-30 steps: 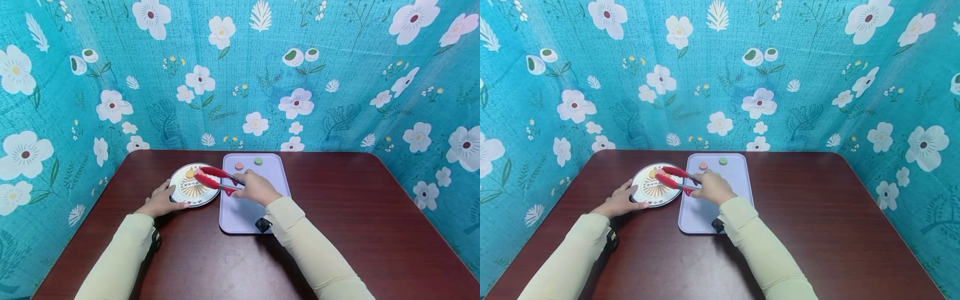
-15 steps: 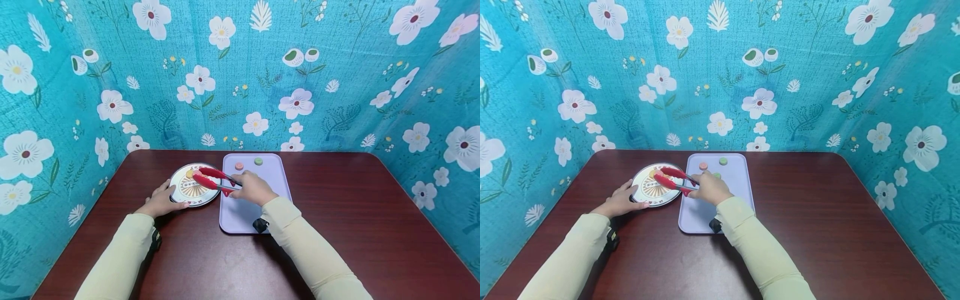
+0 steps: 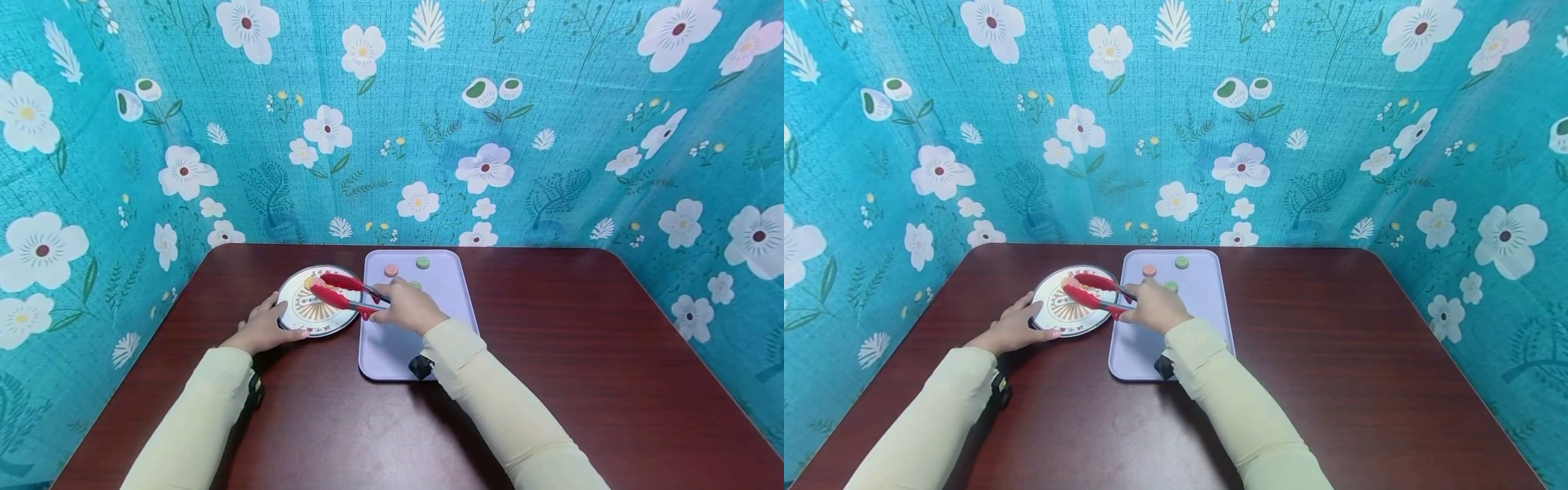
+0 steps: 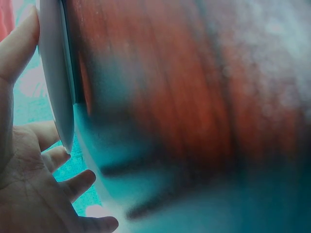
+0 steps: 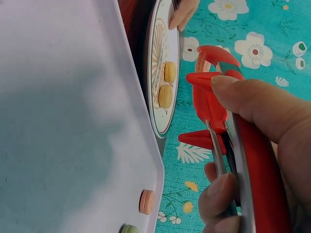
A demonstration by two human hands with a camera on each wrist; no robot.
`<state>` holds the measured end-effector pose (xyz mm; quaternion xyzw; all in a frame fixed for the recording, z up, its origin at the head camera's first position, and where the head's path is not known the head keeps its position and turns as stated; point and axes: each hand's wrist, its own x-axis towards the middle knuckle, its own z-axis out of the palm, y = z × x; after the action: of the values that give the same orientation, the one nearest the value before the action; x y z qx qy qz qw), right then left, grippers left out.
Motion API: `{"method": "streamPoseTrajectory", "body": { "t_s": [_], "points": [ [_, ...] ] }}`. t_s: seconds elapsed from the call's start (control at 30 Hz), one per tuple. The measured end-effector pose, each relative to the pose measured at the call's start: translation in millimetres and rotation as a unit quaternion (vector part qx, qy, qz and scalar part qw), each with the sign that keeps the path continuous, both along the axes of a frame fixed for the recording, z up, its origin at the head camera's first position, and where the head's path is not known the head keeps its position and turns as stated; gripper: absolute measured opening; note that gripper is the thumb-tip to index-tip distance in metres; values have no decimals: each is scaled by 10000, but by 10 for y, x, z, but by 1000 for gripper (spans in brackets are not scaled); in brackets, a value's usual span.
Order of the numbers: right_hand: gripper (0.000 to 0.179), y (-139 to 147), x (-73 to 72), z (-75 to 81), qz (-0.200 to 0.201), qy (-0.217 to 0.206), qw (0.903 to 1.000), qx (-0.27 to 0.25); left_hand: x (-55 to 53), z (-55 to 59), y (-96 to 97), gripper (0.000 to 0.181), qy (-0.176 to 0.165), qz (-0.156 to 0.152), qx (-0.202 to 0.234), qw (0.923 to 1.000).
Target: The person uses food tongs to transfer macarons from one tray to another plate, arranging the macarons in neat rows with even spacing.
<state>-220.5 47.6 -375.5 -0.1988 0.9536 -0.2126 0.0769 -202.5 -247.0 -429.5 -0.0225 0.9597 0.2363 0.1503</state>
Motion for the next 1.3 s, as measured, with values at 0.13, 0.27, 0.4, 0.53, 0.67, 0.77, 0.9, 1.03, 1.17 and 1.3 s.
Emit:
{"method": "streamPoseTrajectory", "body": {
  "t_s": [0.13,0.27,0.4,0.53,0.67,0.77,0.9,1.03,1.17,1.3],
  "points": [
    [62,-18,-5,-4,39,2,10000,33,7,7,8,108,7,5,-6,10000],
    [61,-36,-11,-22,108,-2,9999,3,18,18,17,107,18,-16,-14,10000],
    [60,-58,-18,-50,120,-10,9999,10,18,16,18,107,15,-29,-15,10000],
    [58,-86,-22,-62,151,30,9999,68,14,11,11,108,12,-23,-6,10000],
    [58,-114,-20,-69,145,28,9998,157,12,12,5,108,12,-16,3,10000],
    [59,-134,-15,-71,147,-14,9997,211,13,12,5,108,17,-20,3,10000],
    [59,-156,-16,-68,195,-60,9995,227,16,15,10,107,25,-13,9,10000],
    [55,-176,-30,-80,265,-48,9994,238,23,19,21,107,34,3,23,10000],
    [56,-201,-41,-99,264,-89,9992,291,29,22,25,106,50,18,16,10000],
    [60,-230,-43,-107,203,-176,9989,394,30,22,24,106,67,17,4,10000]
  ]
}}
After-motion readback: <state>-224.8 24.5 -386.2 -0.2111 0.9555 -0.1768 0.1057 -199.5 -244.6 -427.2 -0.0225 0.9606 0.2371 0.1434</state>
